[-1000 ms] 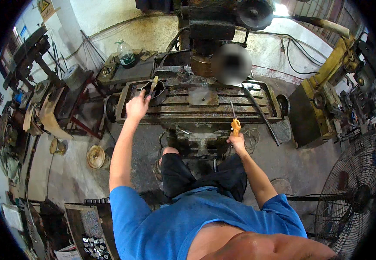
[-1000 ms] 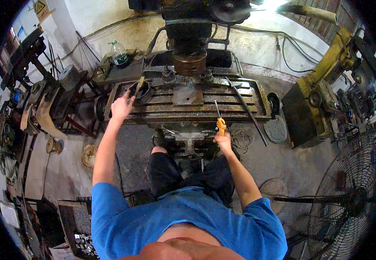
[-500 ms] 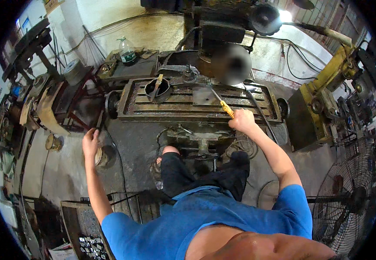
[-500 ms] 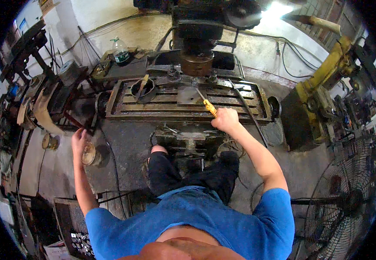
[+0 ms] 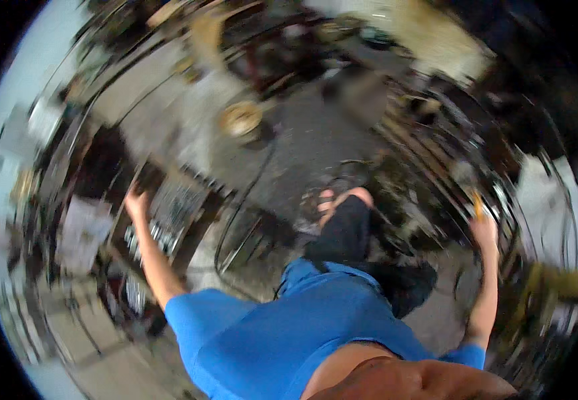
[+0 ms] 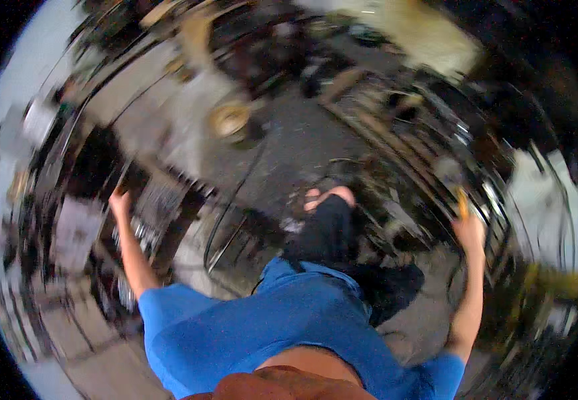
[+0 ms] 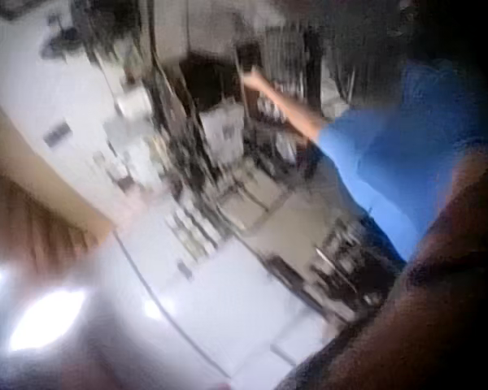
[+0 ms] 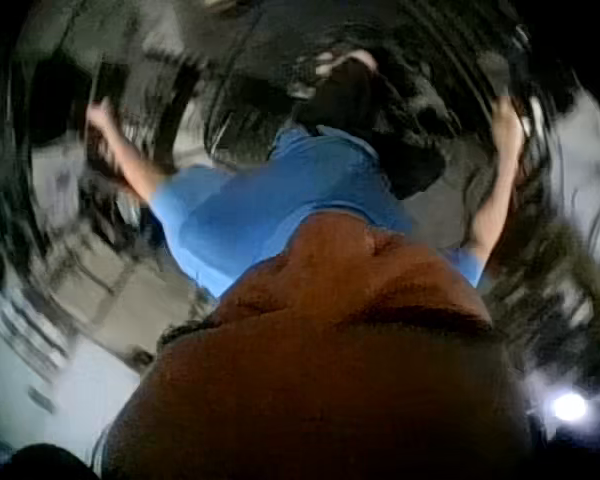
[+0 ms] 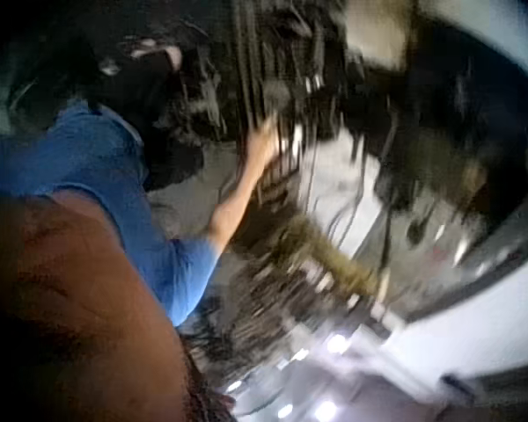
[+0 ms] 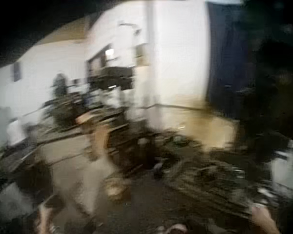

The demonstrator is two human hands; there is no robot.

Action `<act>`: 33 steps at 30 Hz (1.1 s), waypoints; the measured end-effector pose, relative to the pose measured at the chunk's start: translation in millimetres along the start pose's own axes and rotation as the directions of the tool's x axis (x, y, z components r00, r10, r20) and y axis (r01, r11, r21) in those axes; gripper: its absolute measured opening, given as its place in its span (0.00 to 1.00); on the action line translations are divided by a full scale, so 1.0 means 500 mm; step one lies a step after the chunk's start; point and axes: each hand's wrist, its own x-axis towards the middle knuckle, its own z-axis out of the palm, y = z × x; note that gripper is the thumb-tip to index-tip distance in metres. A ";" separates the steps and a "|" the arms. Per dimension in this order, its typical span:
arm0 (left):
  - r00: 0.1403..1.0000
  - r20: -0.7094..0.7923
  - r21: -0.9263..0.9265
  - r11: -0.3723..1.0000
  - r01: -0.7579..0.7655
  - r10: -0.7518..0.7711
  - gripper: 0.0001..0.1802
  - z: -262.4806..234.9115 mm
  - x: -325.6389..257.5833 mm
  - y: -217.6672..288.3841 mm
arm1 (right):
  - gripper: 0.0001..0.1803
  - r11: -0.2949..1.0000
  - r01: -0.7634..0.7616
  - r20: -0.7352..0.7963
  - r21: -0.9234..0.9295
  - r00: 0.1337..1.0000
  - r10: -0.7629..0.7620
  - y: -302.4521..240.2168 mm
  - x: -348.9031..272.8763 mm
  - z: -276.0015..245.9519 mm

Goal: The person holds a metal workpiece on a milling machine, uses a brush to clean shavings, and picks up finished components from a tray by hand.

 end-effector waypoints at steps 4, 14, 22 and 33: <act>0.978 0.052 -0.108 0.972 0.208 -0.204 0.22 -0.037 -0.054 -0.183 | 0.11 0.970 0.235 -0.156 0.054 0.962 -0.224 0.157 -0.063 0.043; 0.925 -0.131 0.428 0.821 0.378 -0.358 0.22 -0.058 -0.084 -0.172 | 0.07 0.842 0.005 0.011 0.539 1.000 -0.012 -0.121 -0.123 -0.067; 0.924 -0.122 0.742 0.584 0.327 -0.363 0.21 -0.030 -0.061 -0.097 | 0.08 0.935 0.111 -0.074 0.337 0.993 -0.092 -0.177 -0.138 -0.049; 0.990 -0.109 0.600 0.787 0.140 -0.092 0.18 -0.031 -0.081 -0.095 | 0.07 0.886 0.305 -0.106 0.350 0.952 -0.286 -0.211 -0.162 -0.039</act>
